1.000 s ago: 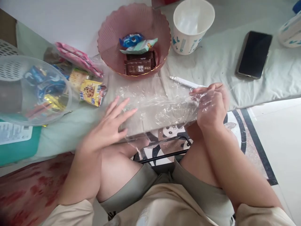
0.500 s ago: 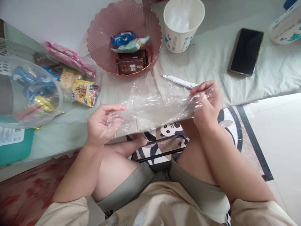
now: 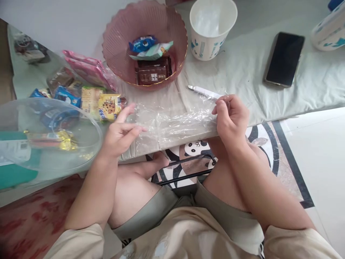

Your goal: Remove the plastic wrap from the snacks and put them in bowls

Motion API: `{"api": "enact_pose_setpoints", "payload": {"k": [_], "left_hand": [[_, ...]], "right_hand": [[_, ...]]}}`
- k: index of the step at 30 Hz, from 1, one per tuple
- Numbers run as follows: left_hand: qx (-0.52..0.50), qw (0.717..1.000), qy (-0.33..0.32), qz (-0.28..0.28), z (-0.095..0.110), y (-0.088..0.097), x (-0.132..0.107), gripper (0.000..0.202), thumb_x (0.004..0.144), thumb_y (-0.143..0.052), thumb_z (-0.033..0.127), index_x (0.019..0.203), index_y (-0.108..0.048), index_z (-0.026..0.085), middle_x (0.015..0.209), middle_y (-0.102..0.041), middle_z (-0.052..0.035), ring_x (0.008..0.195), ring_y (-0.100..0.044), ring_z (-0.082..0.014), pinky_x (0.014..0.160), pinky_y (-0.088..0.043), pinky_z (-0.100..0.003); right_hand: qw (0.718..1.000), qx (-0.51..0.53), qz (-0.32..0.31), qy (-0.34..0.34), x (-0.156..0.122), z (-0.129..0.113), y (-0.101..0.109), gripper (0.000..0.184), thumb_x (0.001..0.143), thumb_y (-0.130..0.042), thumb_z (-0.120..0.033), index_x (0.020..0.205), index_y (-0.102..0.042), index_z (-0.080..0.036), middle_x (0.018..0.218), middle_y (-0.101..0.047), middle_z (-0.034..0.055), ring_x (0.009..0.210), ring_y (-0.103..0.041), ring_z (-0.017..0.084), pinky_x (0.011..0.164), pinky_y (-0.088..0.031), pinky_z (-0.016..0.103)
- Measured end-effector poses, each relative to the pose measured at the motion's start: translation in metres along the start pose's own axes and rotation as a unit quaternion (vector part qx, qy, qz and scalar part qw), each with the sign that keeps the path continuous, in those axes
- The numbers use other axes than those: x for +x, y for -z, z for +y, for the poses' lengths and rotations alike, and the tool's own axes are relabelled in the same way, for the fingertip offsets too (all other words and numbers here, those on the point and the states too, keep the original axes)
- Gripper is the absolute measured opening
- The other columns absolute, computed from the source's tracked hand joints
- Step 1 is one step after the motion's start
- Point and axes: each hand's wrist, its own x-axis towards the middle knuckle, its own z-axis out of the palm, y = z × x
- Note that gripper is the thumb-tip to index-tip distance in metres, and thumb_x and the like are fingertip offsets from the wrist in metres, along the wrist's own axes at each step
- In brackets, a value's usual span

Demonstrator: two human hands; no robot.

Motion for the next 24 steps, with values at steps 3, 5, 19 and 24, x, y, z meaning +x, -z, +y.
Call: {"api": "enact_pose_setpoints", "payload": {"k": [3, 5, 19, 24], "left_hand": [[-0.031, 0.999, 0.019, 0.022, 0.001, -0.006, 0.006, 0.028, 0.091, -0.065, 0.040, 0.080, -0.081, 0.019, 0.130, -0.076, -0.0127, 0.118, -0.072, -0.0274, 0.092, -0.062, -0.036], [-0.057, 0.996, 0.031, 0.053, 0.002, -0.008, 0.010, 0.024, 0.090, -0.064, 0.033, 0.080, -0.080, 0.019, 0.103, -0.082, -0.0090, 0.099, -0.076, -0.0221, 0.090, -0.062, -0.034], [-0.104, 0.990, 0.074, 0.052, -0.007, -0.013, 0.012, 0.045, 0.078, -0.067, 0.015, 0.121, -0.058, 0.024, 0.093, -0.074, -0.0015, 0.063, -0.063, -0.0112, 0.054, -0.050, -0.022], [-0.077, 0.995, 0.061, 0.015, -0.003, -0.015, 0.014, 0.037, 0.078, -0.061, 0.011, 0.113, -0.064, 0.022, 0.097, -0.076, -0.0033, 0.077, -0.070, -0.0144, 0.065, -0.055, -0.025]], "right_hand": [[0.999, 0.027, 0.030, -0.019, 0.001, -0.007, -0.002, 0.008, 0.088, -0.058, -0.024, 0.082, -0.061, -0.020, 0.058, -0.060, -0.0031, 0.035, -0.042, 0.008, 0.036, -0.025, 0.026], [0.998, 0.005, 0.044, -0.034, 0.002, -0.011, -0.002, 0.010, 0.089, -0.058, -0.023, 0.082, -0.063, -0.019, 0.056, -0.061, -0.0028, 0.034, -0.044, 0.008, 0.035, -0.026, 0.025], [0.965, -0.159, 0.134, 0.158, 0.008, 0.012, 0.016, 0.047, 0.069, -0.069, -0.010, 0.114, -0.065, -0.024, 0.118, -0.059, 0.0072, 0.087, -0.062, 0.017, 0.078, -0.049, 0.039], [0.947, -0.106, 0.041, 0.300, -0.016, -0.021, 0.004, 0.025, 0.078, -0.063, -0.010, 0.098, -0.066, -0.025, 0.091, -0.065, 0.0025, 0.085, -0.064, 0.020, 0.079, -0.048, 0.041]]}}
